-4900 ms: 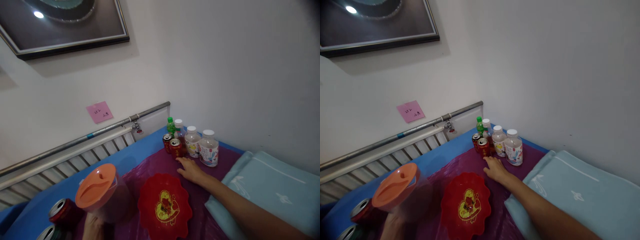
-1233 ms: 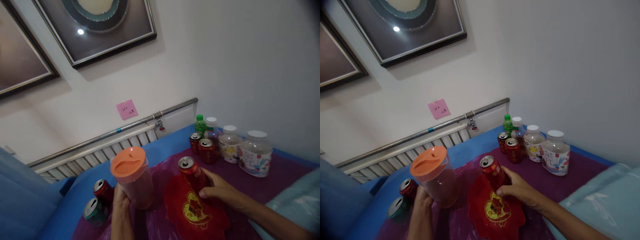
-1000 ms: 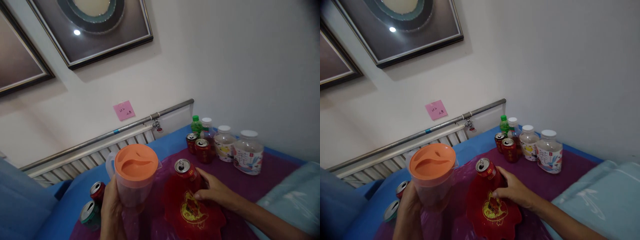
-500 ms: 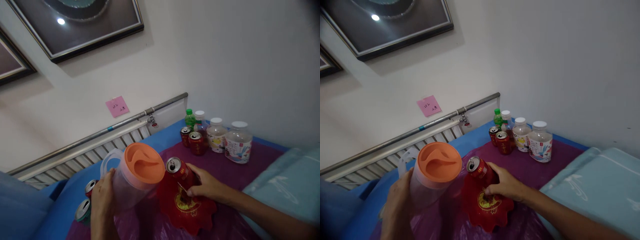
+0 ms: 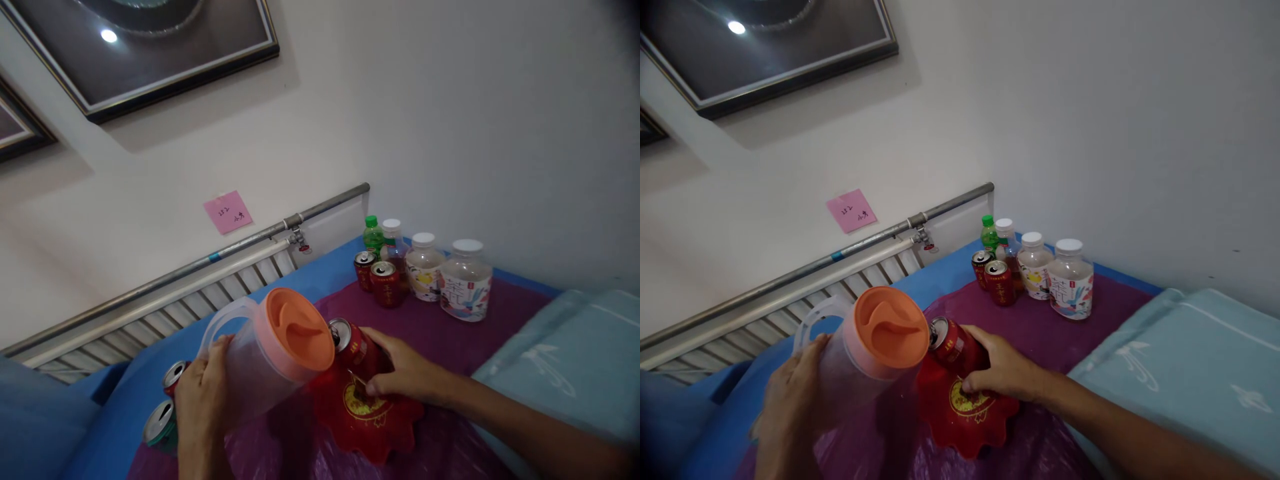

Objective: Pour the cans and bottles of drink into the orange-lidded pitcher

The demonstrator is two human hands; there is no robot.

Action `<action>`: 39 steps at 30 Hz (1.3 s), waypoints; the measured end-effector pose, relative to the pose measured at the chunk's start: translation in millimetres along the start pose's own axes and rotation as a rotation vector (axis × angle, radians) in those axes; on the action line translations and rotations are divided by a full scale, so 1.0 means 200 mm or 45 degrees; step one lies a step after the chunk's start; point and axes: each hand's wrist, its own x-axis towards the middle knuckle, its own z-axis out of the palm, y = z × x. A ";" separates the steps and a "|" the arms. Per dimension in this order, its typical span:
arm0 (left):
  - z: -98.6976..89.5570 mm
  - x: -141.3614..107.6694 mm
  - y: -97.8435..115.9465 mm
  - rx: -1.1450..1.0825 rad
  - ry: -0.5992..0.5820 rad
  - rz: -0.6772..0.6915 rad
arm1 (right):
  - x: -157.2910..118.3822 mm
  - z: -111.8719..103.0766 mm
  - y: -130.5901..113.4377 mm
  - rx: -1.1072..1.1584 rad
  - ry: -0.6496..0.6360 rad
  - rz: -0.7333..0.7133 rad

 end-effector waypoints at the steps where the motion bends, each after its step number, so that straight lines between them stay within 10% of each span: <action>1: 0.00 0.00 0.00 -0.041 -0.013 -0.042 | 0.00 0.00 0.00 -0.003 0.001 -0.001; 10: -0.03 -0.02 0.07 -0.218 -0.128 -0.395 | 0.00 0.00 0.01 -0.021 -0.020 0.004; 39: -0.04 -0.04 0.02 -0.089 0.116 -0.199 | -0.01 0.01 -0.02 -0.102 -0.009 0.044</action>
